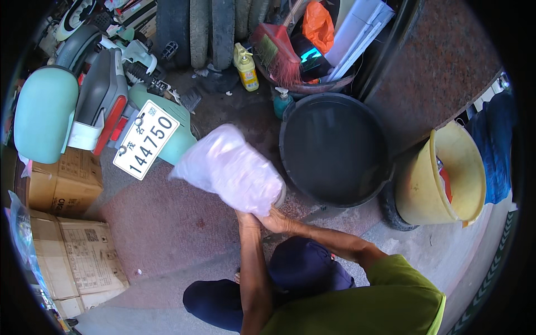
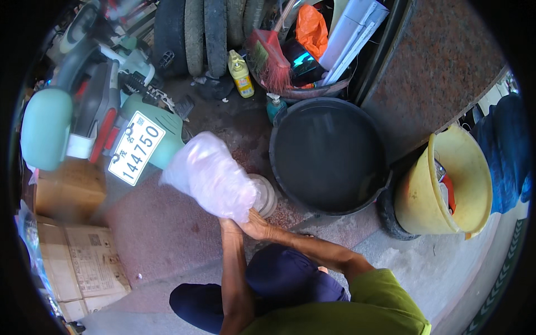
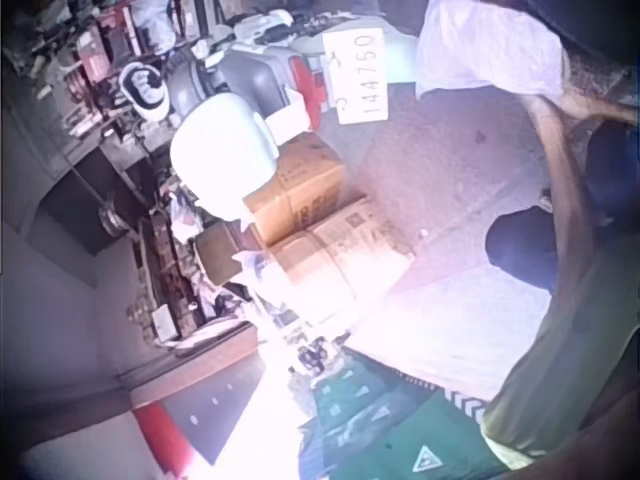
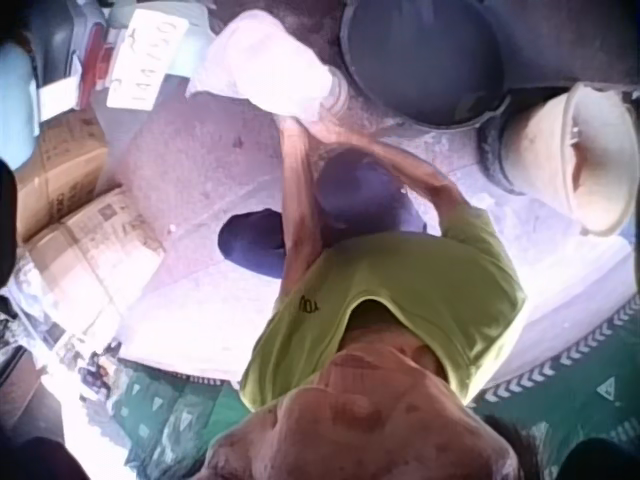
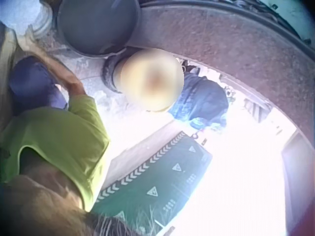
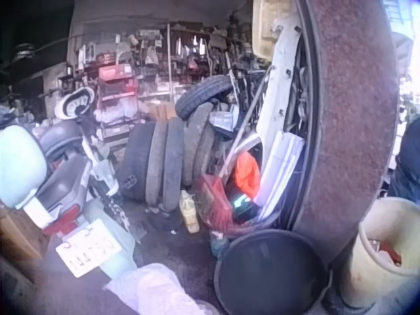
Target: The person picks up a pink plastic bag from a cluttered area, moves to a scooter, and repeatedly opens, closes, and manipulates the bag while squatting. The bag is handled by hand without any tools.
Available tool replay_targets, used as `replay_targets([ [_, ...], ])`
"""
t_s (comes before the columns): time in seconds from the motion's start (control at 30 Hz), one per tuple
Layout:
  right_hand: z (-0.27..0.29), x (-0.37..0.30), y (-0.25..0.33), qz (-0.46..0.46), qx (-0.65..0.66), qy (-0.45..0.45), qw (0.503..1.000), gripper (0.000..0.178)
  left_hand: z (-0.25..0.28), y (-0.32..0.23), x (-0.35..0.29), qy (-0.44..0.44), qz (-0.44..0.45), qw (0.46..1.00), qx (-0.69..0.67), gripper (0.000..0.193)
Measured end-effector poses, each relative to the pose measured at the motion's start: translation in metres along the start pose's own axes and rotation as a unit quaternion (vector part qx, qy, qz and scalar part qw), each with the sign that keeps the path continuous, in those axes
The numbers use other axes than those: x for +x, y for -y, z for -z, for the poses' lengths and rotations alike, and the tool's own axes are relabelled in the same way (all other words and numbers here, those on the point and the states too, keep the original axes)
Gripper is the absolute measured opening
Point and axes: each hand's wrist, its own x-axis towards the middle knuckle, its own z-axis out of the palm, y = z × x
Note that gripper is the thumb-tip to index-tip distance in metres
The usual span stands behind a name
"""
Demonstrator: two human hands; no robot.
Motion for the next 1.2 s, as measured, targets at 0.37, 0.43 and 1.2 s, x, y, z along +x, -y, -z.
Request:
replay_targets([
  [0.37,0.104,0.031,0.048,-0.003,0.267,-0.035,0.963,0.096,-0.015,-0.041,-0.058,-0.103,-0.047,0.982,0.152,0.059],
  [0.43,0.119,0.04,0.074,0.043,0.357,0.0,0.933,0.113,-0.031,-0.049,-0.064,-0.139,-0.095,0.961,0.218,0.032],
  [1.2,0.036,0.052,0.083,0.149,-0.14,-0.054,0.977,0.067,-0.073,-0.067,-0.012,0.032,-0.006,0.995,-0.091,0.055],
])
